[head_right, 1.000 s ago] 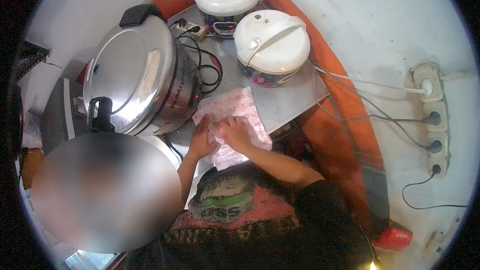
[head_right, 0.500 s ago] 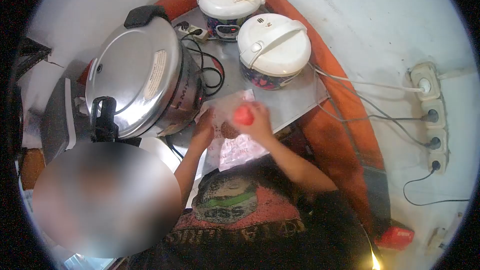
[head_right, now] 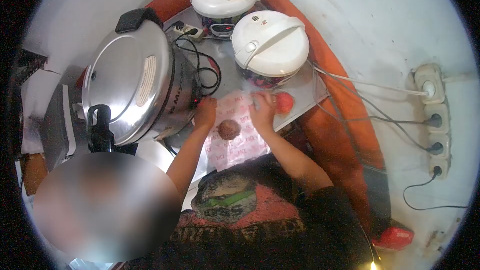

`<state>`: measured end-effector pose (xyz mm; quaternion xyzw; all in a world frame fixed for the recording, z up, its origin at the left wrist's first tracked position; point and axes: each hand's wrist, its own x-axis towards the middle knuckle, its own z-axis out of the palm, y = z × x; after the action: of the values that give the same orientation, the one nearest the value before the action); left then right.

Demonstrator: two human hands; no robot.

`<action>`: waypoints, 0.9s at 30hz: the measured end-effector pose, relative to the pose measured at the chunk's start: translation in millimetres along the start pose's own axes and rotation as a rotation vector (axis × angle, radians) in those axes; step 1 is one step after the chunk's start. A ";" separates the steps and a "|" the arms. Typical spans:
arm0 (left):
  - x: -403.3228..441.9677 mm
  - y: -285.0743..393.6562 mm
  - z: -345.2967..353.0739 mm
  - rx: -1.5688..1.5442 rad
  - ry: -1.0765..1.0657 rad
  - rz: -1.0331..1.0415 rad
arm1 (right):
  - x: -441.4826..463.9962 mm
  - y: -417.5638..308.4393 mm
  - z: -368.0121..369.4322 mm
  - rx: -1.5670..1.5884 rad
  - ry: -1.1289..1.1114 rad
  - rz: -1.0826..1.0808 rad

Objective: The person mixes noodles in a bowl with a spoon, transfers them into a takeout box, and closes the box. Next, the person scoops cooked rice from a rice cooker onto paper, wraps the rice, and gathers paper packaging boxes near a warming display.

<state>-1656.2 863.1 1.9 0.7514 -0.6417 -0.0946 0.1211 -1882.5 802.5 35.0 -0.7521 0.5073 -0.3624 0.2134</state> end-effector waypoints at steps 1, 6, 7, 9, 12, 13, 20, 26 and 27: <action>-3.0 10.4 -17.2 -0.075 -0.005 -0.093 | 3.7 -15.2 3.1 0.097 -0.057 -0.034; -59.7 26.2 -71.0 -0.132 -0.008 0.281 | 9.8 -59.8 9.3 0.047 -0.555 -0.315; -73.0 28.3 -69.7 -0.119 -0.021 0.300 | -1.6 -60.9 10.6 -0.044 -0.654 -0.373; -96.8 33.2 -67.5 -0.093 -0.046 0.339 | -37.8 -52.1 18.0 -0.134 -0.767 -0.401; -109.3 21.7 -55.6 0.032 -0.077 0.154 | -75.7 -41.4 13.6 -0.282 -0.916 -0.382; -109.1 16.3 -52.3 0.084 -0.052 0.082 | -75.9 -44.5 8.1 -0.260 -0.908 -0.360; -129.6 -102.5 57.4 -0.659 -0.001 -0.237 | -108.1 -26.6 3.8 -0.165 -0.760 -0.217; -122.8 -62.6 20.2 -1.154 -0.188 -0.763 | -127.5 -32.9 15.7 0.001 -0.540 -0.078; -136.5 -56.1 11.7 -1.084 -0.287 -0.549 | -130.4 -29.4 24.1 -0.060 -0.493 -0.105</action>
<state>-1628.5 1005.4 -28.1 0.7005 -0.2958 -0.5345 0.3689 -1875.3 932.6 -3.2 -0.8492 0.4106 -0.1635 0.2891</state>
